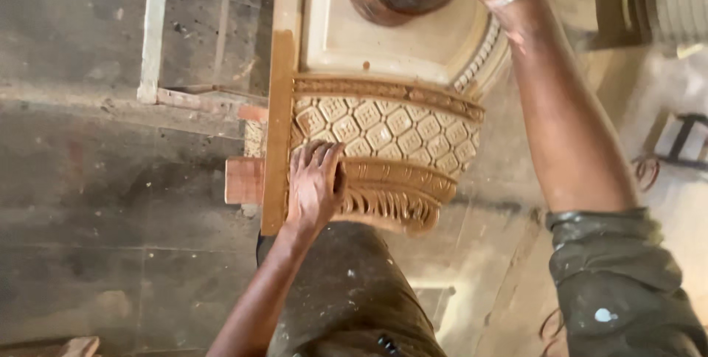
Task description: The person applies a brown glaze to a large, ornate ceramic piece using a sponge. They repeatedly dip the sponge into a bucket and wipe the liquid over the intricate carved patterns and edges of the object.
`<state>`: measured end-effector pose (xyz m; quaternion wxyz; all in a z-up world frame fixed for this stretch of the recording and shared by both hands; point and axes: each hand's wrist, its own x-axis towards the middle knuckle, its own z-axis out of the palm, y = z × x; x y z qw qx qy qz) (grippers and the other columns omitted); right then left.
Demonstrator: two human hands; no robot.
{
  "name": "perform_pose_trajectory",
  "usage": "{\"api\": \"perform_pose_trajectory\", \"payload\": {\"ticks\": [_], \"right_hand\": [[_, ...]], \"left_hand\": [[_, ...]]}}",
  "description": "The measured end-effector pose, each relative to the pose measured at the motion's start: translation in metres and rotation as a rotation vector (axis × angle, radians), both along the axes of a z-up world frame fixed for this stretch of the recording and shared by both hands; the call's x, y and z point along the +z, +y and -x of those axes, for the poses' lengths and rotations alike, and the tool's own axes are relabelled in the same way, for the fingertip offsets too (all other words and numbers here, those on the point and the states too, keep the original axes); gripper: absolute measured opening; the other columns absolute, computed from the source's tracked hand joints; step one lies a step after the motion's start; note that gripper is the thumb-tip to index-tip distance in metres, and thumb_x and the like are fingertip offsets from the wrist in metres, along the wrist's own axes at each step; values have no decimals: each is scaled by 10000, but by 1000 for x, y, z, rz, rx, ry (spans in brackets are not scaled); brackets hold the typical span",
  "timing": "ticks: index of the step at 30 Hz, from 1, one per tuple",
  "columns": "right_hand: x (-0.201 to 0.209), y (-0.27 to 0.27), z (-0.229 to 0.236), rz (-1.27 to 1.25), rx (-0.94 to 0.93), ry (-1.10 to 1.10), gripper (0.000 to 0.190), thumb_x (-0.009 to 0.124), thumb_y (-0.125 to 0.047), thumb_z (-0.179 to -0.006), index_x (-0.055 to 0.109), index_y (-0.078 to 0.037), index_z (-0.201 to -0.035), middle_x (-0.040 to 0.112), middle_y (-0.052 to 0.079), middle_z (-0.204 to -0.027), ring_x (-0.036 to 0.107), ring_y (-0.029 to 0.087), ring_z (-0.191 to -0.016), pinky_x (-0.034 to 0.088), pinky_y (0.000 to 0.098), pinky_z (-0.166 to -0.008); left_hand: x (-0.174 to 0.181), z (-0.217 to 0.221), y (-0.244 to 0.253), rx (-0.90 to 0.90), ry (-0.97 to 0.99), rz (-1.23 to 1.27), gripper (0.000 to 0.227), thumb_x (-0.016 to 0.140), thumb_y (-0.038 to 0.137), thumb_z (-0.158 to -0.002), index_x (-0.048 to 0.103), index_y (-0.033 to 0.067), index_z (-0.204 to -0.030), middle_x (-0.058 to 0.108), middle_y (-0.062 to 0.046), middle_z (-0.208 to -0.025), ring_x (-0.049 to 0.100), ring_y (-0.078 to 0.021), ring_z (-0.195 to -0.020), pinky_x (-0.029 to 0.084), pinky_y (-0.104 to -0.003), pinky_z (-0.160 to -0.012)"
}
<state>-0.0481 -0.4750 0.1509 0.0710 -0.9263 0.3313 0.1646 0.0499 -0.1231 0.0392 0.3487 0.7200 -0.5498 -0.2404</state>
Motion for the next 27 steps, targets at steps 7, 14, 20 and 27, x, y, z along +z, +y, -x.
{"api": "perform_pose_trajectory", "payload": {"ticks": [7, 14, 20, 27], "right_hand": [[-29, -57, -42, -291, 122, 169, 122, 547, -98, -1041, 645, -33, -1071, 629, 151, -767, 531, 214, -570, 416, 317, -475], [2, -52, -8, -360, 92, -133, 138, 555, -90, -1021, 669, -83, -1098, 656, 102, -716, 521, 163, -496, 426, 285, -418], [40, 11, 3, 33, 259, -124, 257, 554, -58, -957, 705, -159, -1138, 671, 70, -653, 474, 125, -395, 389, 275, -332], [20, -5, 64, -337, -62, -501, 198, 481, -39, -1069, 540, 45, -899, 451, 21, -621, 428, 107, -487, 377, 230, -425]], "left_hand": [[-12, 12, -19, 104, 7, -70, 412, 620, 102, -792, 560, 35, -1194, 570, -175, -1226, 475, -364, -1201, 353, -514, -1009], [-33, 23, -26, 78, -90, -117, 459, 578, 113, -818, 525, 34, -1267, 426, -225, -1401, 365, -400, -1327, 265, -539, -1116], [-31, 27, -35, 15, -206, -145, 515, 585, 171, -820, 493, 11, -1300, 357, -265, -1434, 332, -429, -1333, 233, -563, -1111], [-31, 32, -34, -45, -192, -132, 555, 592, 175, -796, 475, 19, -1315, 368, -258, -1434, 335, -427, -1335, 231, -564, -1111]]}}
